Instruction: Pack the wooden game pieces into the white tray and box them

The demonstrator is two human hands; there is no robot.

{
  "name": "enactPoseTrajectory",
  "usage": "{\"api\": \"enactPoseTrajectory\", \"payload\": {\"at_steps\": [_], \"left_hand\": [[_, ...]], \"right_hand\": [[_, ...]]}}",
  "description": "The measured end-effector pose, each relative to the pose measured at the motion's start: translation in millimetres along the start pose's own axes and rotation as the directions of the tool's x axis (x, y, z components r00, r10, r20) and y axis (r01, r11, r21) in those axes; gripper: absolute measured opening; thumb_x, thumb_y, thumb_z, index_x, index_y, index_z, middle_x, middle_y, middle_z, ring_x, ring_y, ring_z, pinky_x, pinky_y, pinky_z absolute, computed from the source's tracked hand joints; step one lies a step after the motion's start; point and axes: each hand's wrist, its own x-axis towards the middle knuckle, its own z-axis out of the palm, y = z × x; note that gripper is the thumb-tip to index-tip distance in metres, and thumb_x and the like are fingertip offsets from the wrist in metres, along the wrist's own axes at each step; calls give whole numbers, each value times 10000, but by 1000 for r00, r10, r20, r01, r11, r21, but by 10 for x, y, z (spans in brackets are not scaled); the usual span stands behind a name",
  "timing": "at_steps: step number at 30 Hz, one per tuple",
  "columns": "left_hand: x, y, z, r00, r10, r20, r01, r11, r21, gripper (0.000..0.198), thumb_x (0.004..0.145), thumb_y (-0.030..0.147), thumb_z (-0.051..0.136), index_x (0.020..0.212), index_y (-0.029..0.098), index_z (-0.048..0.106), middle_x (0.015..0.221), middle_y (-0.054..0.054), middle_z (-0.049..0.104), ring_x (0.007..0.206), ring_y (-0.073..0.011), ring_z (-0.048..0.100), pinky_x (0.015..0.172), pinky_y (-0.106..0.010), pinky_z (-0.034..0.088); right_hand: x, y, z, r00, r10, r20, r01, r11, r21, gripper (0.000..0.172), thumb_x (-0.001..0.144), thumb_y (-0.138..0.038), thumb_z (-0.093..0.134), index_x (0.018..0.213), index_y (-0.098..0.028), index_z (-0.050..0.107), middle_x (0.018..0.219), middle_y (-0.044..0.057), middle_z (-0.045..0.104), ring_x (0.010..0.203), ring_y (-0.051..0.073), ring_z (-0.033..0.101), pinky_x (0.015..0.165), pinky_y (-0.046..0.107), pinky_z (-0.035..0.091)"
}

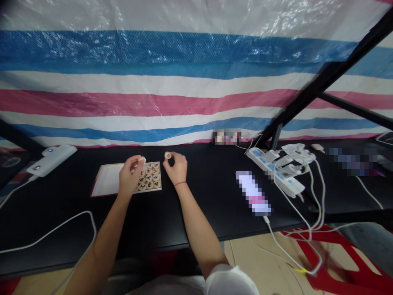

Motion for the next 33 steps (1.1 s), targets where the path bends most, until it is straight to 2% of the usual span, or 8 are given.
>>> {"api": "enactPoseTrajectory", "payload": {"at_steps": [3,6,11,18,21,24,27,33], "left_hand": [[23,-55,2,1000,-6,-5,6,995,-99,353,850,428,580,1110,197,635,1092,-75,695,953,-176,658,878,-315,511],[46,-132,29,999,-47,25,50,986,-160,374,805,368,630,1137,197,630,1159,-91,670,977,-183,653,880,-321,526],[57,-154,53,995,-94,38,100,973,-206,445,768,325,650,1188,191,597,1109,-86,678,940,-172,658,875,-325,532],[38,-106,34,995,-95,40,97,992,-76,413,757,408,663,1112,203,620,1005,-57,689,802,-149,633,732,-281,533],[35,-137,41,999,-21,37,20,999,34,384,777,403,643,1108,210,622,959,-47,676,766,-149,613,707,-278,517],[16,-137,59,989,141,53,-149,964,221,330,795,356,633,1089,205,633,893,-41,653,768,-166,598,758,-303,500],[-15,-100,79,954,267,136,-297,897,326,253,815,292,613,1050,201,638,901,-53,657,822,-192,603,830,-328,476],[-27,-92,96,925,307,224,-373,845,384,204,847,246,558,1033,207,632,921,-65,674,864,-214,602,851,-341,453]], "right_hand": [[80,217,-16,987,160,-10,-160,976,-145,213,799,-266,579,972,-172,659,993,100,675,912,251,560,822,367,421],[93,318,-8,971,237,40,-223,949,-225,209,773,-262,599,955,-190,674,1036,110,664,949,275,541,791,373,418],[72,308,-5,965,244,98,-212,942,-259,229,802,-253,584,1016,-222,661,1043,84,658,973,273,524,777,365,415],[117,361,23,981,168,96,-145,968,-207,181,832,-230,551,949,-237,690,1044,66,687,946,251,525,778,353,409],[120,272,-8,987,149,65,-136,977,-164,222,843,-220,530,994,-229,693,1075,69,687,976,250,538,812,364,418],[70,32,-63,998,59,32,-59,998,-7,221,879,-285,520,999,-206,688,1046,74,695,979,226,575,874,364,427],[-24,-247,-86,982,-94,164,56,973,223,238,863,-363,573,1020,-217,676,953,41,714,870,181,626,874,323,459],[-115,-404,-37,963,-154,223,59,923,380,208,820,-371,596,926,-216,685,924,27,716,799,155,648,788,275,503]]}}
